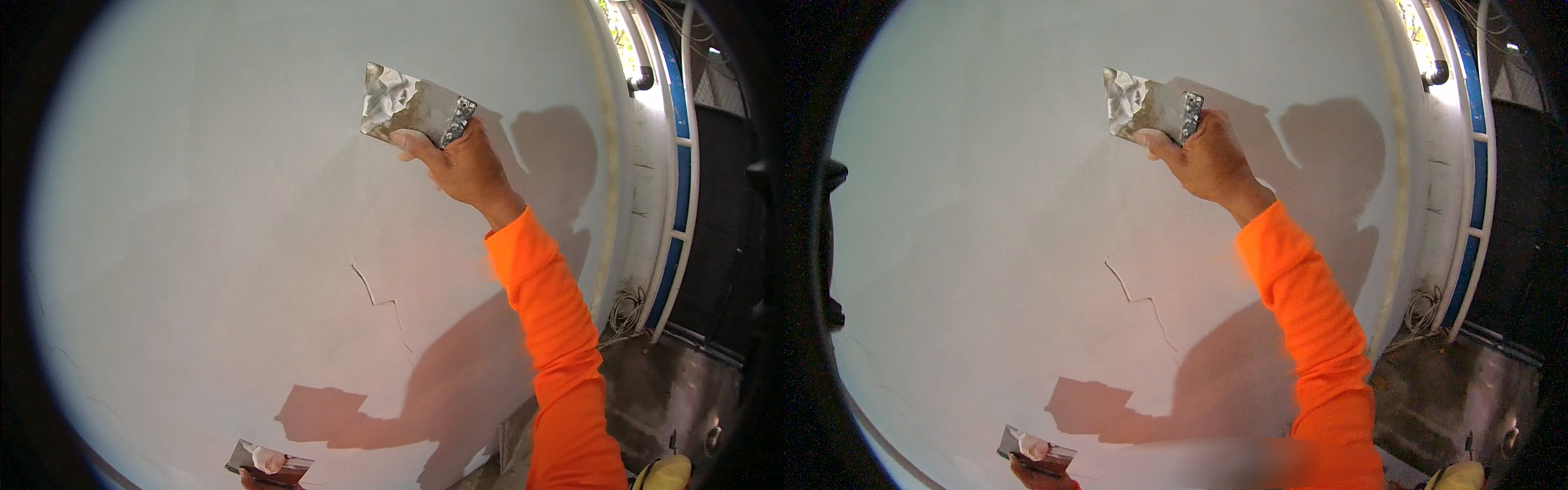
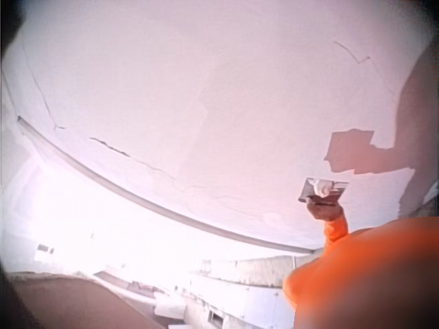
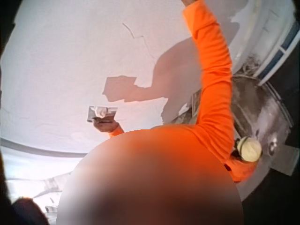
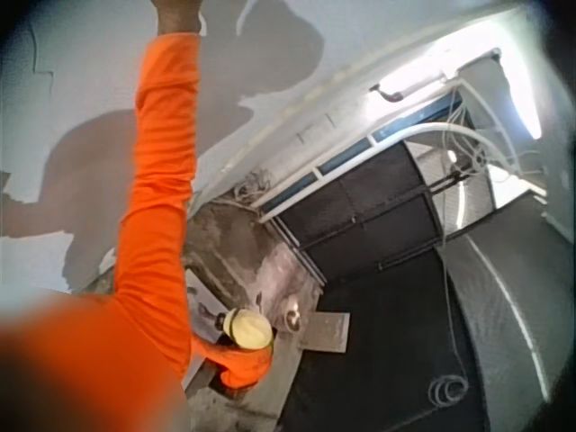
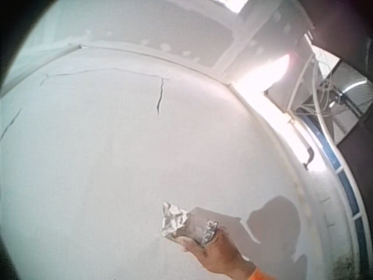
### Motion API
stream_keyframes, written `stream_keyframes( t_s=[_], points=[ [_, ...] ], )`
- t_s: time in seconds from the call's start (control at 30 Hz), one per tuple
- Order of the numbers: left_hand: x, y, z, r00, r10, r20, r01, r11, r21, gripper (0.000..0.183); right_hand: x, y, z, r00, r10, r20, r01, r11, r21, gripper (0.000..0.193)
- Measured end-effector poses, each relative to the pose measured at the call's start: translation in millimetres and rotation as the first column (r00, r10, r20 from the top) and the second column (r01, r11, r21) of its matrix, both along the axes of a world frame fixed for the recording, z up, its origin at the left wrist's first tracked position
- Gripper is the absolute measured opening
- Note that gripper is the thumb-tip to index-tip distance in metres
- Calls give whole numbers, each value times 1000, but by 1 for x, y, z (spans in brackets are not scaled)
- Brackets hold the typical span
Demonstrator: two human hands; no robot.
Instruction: The person applies joint compound to a crack in a white wall using a putty knife and a hawk. They repeatedly load compound onto the knife and smooth it into the crack, working along its length.
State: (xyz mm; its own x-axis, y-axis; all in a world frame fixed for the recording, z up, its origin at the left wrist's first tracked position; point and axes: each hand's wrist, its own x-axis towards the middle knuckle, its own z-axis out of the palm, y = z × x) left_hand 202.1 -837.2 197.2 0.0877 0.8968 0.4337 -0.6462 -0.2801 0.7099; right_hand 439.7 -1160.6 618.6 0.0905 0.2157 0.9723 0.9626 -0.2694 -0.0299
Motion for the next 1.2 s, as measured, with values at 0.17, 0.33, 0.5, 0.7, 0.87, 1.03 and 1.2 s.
stream_keyframes(
  t_s=[0.17,0.33,0.5,0.7,0.87,1.03,1.2],
  points=[
    [-4,9,-6,853,-270,446,368,918,-147,35,-3,5,-4,1000,20,21,-21,999,50,23],
    [1,28,-1,993,119,21,-119,992,30,36,-4,20,-10,994,104,-13,-102,987,124,18],
    [4,36,8,923,-131,361,171,982,-82,32,-11,33,-20,934,294,-204,-230,930,285,15],
    [21,60,-4,835,-167,525,244,966,-82,38,-20,45,-28,904,352,-243,-249,896,368,13],
    [22,79,-20,842,-180,509,256,963,-84,38,-20,41,-27,935,260,-242,-174,929,325,12],
    [16,80,-17,844,-194,499,261,963,-68,39,-21,34,-26,949,210,-233,-144,951,272,12],
    [23,75,-21,838,-201,508,281,956,-85,40,-15,35,-51,913,278,-299,-185,934,305,12]
  ],
)
